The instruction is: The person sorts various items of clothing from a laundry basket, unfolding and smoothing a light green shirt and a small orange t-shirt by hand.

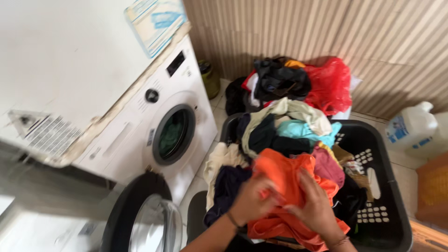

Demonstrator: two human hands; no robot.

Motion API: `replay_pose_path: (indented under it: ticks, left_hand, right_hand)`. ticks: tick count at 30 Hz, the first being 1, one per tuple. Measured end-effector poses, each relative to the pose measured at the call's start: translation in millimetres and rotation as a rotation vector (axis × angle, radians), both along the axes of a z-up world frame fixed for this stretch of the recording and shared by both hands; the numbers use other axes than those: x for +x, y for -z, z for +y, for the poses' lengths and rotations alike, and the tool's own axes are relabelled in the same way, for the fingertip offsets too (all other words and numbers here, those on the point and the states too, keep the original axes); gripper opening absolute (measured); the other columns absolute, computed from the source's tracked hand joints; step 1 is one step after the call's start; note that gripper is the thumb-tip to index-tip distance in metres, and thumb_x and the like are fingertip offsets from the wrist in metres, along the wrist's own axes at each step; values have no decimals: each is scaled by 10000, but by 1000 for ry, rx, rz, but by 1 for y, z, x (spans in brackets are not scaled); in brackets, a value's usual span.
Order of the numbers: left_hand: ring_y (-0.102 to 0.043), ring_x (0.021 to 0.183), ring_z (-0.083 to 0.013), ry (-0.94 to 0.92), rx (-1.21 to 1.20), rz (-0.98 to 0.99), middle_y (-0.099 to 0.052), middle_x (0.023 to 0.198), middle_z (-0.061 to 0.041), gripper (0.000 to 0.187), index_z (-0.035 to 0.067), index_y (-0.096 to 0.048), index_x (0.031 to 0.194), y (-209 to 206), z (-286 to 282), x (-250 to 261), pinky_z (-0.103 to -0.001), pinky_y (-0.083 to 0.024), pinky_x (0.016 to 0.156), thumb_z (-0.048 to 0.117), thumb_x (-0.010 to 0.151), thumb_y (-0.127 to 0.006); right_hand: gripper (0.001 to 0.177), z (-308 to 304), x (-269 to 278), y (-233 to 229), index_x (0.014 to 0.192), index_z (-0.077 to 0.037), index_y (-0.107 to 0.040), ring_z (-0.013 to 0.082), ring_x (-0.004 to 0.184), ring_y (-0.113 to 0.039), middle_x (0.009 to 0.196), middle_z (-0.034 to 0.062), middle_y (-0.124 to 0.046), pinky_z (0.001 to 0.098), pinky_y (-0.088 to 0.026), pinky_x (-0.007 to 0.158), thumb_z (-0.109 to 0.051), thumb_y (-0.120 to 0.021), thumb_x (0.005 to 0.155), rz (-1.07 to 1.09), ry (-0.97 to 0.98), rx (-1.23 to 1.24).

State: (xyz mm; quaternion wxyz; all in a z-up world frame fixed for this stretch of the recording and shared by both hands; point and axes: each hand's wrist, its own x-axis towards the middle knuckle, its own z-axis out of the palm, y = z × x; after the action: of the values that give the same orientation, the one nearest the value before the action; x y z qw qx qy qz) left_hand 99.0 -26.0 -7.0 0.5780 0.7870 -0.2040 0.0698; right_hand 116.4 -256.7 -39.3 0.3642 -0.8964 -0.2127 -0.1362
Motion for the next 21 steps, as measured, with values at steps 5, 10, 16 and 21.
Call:
replay_pose_path:
  ticks: [5, 10, 16, 21]
  left_hand:
    - [-679, 1177, -223, 369, -11, -147, -713, 1128, -25, 341, 138, -652, 1129, -32, -18, -21, -389, -367, 1219, 394, 922, -743]
    - [-400, 1508, -378, -30, 43, -245, -434, 1580, -221, 883, 27, -436, 1524, -33, -11, -25, -452, -325, 1243, 409, 816, -799]
    - [-474, 1413, -250, 325, -439, 153, -499, 1524, -128, 668, 62, -440, 1514, 16, -52, -15, -383, -402, 1179, 138, 913, -721]
    - [-642, 1118, -142, 143, -720, 358, -675, 1249, -87, 337, 3, -636, 1356, 44, -38, -21, -293, -529, 990, -39, 1022, -614]
  right_hand:
    - [550, -2, -2, -8, 1294, -51, -598, 367, 1190, -639, 1302, 149, -647, 438, -519, 979, -43, -659, 747, -42, -67, 26]
    - [247, -60, 8, -5, 1189, -41, -649, 252, 1026, -682, 1166, 116, -682, 380, -559, 898, -17, -576, 955, 232, 104, 707]
    - [271, -78, -29, 5, 1276, 39, -588, 243, 1116, -643, 1230, 141, -662, 385, -510, 1015, -35, -574, 1016, 402, -195, 1408]
    - [251, -67, -22, -5, 1259, 72, -552, 199, 1156, -561, 1247, 141, -598, 391, -434, 1065, -50, -612, 1048, 190, -8, 832]
